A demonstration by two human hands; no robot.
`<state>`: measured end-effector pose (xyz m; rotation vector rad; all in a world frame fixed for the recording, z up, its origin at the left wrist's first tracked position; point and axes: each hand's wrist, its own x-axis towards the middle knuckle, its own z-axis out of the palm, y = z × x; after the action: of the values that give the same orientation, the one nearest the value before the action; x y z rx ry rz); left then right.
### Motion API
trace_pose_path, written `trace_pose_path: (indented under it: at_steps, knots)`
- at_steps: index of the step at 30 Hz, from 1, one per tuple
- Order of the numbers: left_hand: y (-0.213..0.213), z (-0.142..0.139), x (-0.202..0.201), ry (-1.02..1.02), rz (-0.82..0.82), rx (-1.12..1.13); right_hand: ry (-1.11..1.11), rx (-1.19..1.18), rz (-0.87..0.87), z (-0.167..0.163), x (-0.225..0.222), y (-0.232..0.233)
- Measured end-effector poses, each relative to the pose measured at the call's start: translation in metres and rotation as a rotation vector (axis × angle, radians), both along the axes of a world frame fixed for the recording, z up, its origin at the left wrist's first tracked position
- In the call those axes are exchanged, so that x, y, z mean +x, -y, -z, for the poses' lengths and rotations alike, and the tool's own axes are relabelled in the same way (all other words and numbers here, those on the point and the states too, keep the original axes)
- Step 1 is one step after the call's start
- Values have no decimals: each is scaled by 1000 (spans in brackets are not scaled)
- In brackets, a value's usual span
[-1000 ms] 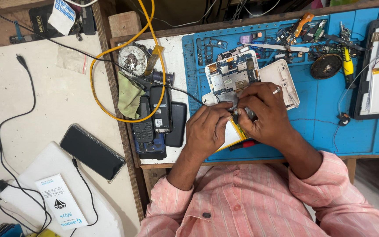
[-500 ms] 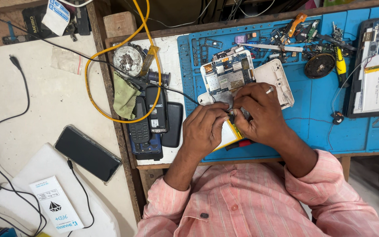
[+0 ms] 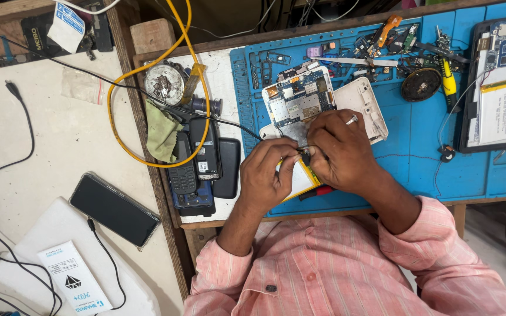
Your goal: The person works on a disassembled mobile phone, repeatedly handling a small connector or ribbon cable near the battery area. They peel back a protective film from the battery, adjust the connector, and reposition components within the phone chassis. The task involves careful manipulation of small parts without visible use of specialized tools.
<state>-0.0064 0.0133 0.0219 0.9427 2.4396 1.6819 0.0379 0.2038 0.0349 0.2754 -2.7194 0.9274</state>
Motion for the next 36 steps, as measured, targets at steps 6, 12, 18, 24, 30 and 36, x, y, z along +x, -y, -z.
trace_pose_path:
  at_steps: [6,12,18,24,30,36]
  knots:
    - [0,3,2,65,4,46,-11,-11,-18,1,1,-2]
    - [-2,8,4,82,-6,52,-14,-15,-12,4,2,-5]
    - [-3,10,7,78,-22,55,-8,-12,-3,6,4,-6]
    - [-4,10,7,71,-27,57,-3,-14,-2,7,4,-7]
    - [-4,11,7,84,-34,54,3,-10,1,7,5,-7]
    - [-5,11,6,129,-31,51,0,-6,-4,7,4,-8]
